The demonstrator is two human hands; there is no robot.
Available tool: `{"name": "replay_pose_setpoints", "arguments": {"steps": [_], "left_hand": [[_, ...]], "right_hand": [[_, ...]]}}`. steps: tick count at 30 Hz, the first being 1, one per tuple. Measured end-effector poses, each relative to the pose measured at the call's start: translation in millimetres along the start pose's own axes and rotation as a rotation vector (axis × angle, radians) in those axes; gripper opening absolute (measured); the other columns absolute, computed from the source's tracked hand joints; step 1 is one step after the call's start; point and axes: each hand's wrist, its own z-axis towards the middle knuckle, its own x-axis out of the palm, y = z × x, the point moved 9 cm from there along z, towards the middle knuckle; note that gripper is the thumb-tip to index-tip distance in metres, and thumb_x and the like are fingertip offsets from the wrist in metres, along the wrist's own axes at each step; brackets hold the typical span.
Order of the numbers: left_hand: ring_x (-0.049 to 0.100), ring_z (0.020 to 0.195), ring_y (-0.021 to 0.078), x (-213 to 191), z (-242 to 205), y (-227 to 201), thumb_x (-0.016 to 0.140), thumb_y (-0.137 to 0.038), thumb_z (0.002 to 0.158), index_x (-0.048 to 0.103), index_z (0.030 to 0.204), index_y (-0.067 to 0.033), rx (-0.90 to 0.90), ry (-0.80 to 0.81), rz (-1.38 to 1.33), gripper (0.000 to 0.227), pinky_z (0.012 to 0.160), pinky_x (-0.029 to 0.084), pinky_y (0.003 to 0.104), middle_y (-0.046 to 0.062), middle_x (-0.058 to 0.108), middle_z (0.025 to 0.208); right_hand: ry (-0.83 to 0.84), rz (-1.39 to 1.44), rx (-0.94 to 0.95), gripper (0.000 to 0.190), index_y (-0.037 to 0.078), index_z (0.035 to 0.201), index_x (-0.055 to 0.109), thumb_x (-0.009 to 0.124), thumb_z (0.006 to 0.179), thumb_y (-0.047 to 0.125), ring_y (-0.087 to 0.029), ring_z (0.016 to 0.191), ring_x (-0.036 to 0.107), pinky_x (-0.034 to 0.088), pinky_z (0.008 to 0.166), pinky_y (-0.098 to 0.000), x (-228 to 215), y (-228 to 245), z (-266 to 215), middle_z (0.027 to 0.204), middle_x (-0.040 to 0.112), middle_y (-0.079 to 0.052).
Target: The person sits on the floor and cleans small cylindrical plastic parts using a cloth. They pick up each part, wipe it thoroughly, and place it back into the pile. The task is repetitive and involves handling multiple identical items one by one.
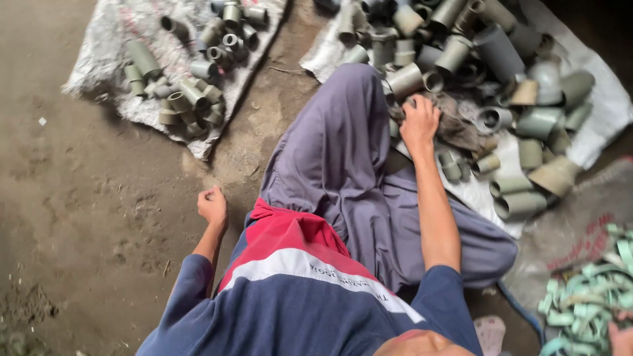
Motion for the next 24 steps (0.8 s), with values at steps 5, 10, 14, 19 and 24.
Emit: {"name": "replay_pose_setpoints", "arguments": {"steps": [5, 10, 14, 19, 24], "left_hand": [[0.069, 0.067, 0.0163, 21.0, -23.4, -95.9, 0.072, -0.035, 0.095, 0.069, 0.097, -0.0145, 0.238, 0.065, -0.107, 0.020, 0.075, 0.053, 0.036, 0.004, 0.070, 0.076], [0.068, 0.070, 0.0265, 14.8, -69.9, -175.0, 0.069, -0.020, 0.101, 0.069, 0.100, -0.0069, 0.601, 0.120, -0.253, 0.013, 0.069, 0.053, 0.038, 0.015, 0.070, 0.075], [0.065, 0.066, 0.0285, 5.4, -105.4, -241.6, 0.069, -0.014, 0.104, 0.067, 0.104, -0.0036, 0.780, 0.168, -0.304, 0.011, 0.064, 0.052, 0.037, 0.017, 0.068, 0.072], [0.056, 0.066, 0.0143, 11.4, -143.9, -320.8, 0.064, -0.015, 0.105, 0.061, 0.109, -0.0077, 1.038, 0.242, -0.437, 0.010, 0.069, 0.043, 0.031, 0.003, 0.060, 0.074], [0.062, 0.073, 0.0185, 17.9, -187.5, -382.4, 0.063, -0.008, 0.104, 0.060, 0.108, -0.0031, 1.283, 0.252, -0.570, 0.007, 0.073, 0.049, 0.032, 0.009, 0.064, 0.083]], "right_hand": [[-0.252, 0.243, 0.125, 0.026, 0.012, 0.094, 0.074, 0.084, 0.072, 0.001, -0.030, 0.119, 0.058, 0.046, 0.090, -0.0467, -61.2, -23.2, -3.6, 0.120, 0.061, -0.006], [-0.802, 0.687, 0.431, 0.027, 0.004, 0.104, 0.078, 0.093, 0.085, 0.016, -0.035, 0.092, 0.072, 0.055, 0.079, -0.0405, -129.1, -116.3, -57.9, 0.093, 0.072, -0.017], [-1.106, 0.657, 0.481, 0.013, 0.005, 0.099, 0.081, 0.085, 0.094, 0.016, -0.025, 0.083, 0.072, 0.053, 0.081, -0.0370, -216.9, -173.6, -111.6, 0.085, 0.074, -0.016], [-1.476, 0.414, 0.216, 0.012, -0.011, 0.103, 0.076, 0.077, 0.097, -0.001, -0.033, 0.087, 0.075, 0.061, 0.079, -0.0410, -382.2, -156.7, -182.3, 0.096, 0.078, -0.025], [-1.339, 0.462, 0.097, 0.019, -0.016, 0.108, 0.059, 0.047, 0.102, -0.003, -0.047, 0.059, 0.069, 0.056, 0.061, -0.0484, -447.6, -136.1, -175.0, 0.085, 0.062, -0.034]]}}
